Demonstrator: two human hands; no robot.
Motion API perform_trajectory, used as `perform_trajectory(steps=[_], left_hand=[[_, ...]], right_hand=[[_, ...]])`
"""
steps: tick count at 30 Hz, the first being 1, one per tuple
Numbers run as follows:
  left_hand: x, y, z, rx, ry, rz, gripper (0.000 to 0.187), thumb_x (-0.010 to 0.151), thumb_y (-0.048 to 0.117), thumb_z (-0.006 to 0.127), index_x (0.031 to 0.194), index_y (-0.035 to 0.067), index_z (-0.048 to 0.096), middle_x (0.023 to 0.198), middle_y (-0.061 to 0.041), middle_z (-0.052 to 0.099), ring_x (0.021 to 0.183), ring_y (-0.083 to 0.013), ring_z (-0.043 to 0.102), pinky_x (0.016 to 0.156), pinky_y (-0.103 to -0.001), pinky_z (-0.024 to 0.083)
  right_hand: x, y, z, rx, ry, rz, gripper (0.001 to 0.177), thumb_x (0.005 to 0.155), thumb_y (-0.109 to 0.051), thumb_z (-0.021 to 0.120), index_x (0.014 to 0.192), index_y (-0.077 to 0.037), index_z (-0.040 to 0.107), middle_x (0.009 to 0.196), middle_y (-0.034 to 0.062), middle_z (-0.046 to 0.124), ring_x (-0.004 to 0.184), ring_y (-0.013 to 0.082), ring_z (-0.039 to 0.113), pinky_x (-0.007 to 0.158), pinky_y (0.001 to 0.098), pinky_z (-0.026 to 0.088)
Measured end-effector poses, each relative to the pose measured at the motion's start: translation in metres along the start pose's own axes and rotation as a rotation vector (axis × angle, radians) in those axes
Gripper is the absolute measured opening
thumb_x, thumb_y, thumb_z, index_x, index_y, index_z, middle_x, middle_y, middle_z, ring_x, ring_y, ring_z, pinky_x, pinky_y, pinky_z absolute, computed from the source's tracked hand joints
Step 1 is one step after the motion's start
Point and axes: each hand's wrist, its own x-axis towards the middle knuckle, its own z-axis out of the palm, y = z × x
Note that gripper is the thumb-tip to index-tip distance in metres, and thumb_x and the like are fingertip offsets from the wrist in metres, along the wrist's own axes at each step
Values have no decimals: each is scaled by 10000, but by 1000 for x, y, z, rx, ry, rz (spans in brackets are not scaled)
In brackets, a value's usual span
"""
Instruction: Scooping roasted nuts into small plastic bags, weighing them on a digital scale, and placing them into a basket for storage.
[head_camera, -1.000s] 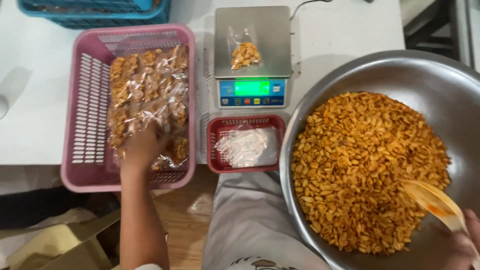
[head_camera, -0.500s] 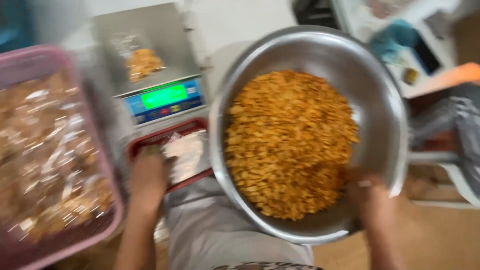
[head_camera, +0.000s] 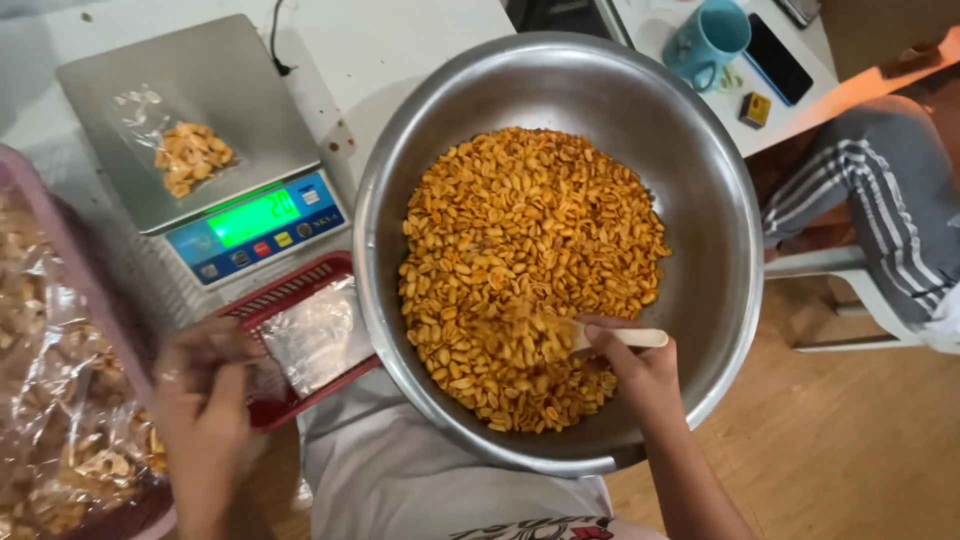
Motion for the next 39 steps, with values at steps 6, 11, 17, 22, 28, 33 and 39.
perform_trajectory(steps=[6,11,17,22,28,33,39], left_hand=[[-8,41,44,-183,-323,-204,147,890,103,654,1018,96,727,959,-40,763,900,-155,714,826,-273,535],[-22,33,86,-179,-819,-274,179,902,241,725,981,114,822,740,-66,840,620,-144,796,660,-278,661],[-24,28,105,-364,-883,-136,169,945,185,709,1074,75,700,910,-65,786,657,-144,794,653,-274,659],[1,33,106,120,-929,320,577,908,435,689,1402,158,582,1163,-33,779,701,-145,717,622,-257,562],[9,55,133,-71,-823,263,539,909,430,690,1397,224,591,1405,-48,678,1107,-150,711,898,-252,556],[31,98,122,-94,-663,-205,440,1034,472,431,1320,246,679,1128,-54,631,889,-175,509,697,-275,406],[254,-118,79,128,406,129,467,1077,366,324,1448,101,425,1602,-95,396,1498,-280,295,1229,-484,169]], right_hand=[[-2,-11,10,170,1,-57,226,851,-64,732,999,95,794,859,203,773,651,261,687,511,355,602],[1,-19,12,362,-120,-174,231,835,-43,726,984,126,778,775,230,754,484,248,625,436,302,512],[-17,-78,5,256,-64,-392,128,848,-14,695,919,63,768,948,231,789,702,272,709,511,305,545],[-14,-65,14,-445,-418,-1375,222,910,-28,670,1094,-142,724,1098,36,799,932,131,830,657,148,735],[-10,-11,-31,-245,-331,-1262,433,945,-382,587,1130,-12,715,1333,201,627,1315,381,642,1199,509,526],[5,18,-51,-269,181,-1211,296,1065,19,581,1343,123,581,1410,359,599,1315,434,622,1091,426,562],[33,56,-89,-240,297,-1168,251,1148,48,544,1324,221,588,1374,425,611,1110,453,667,902,446,620]])
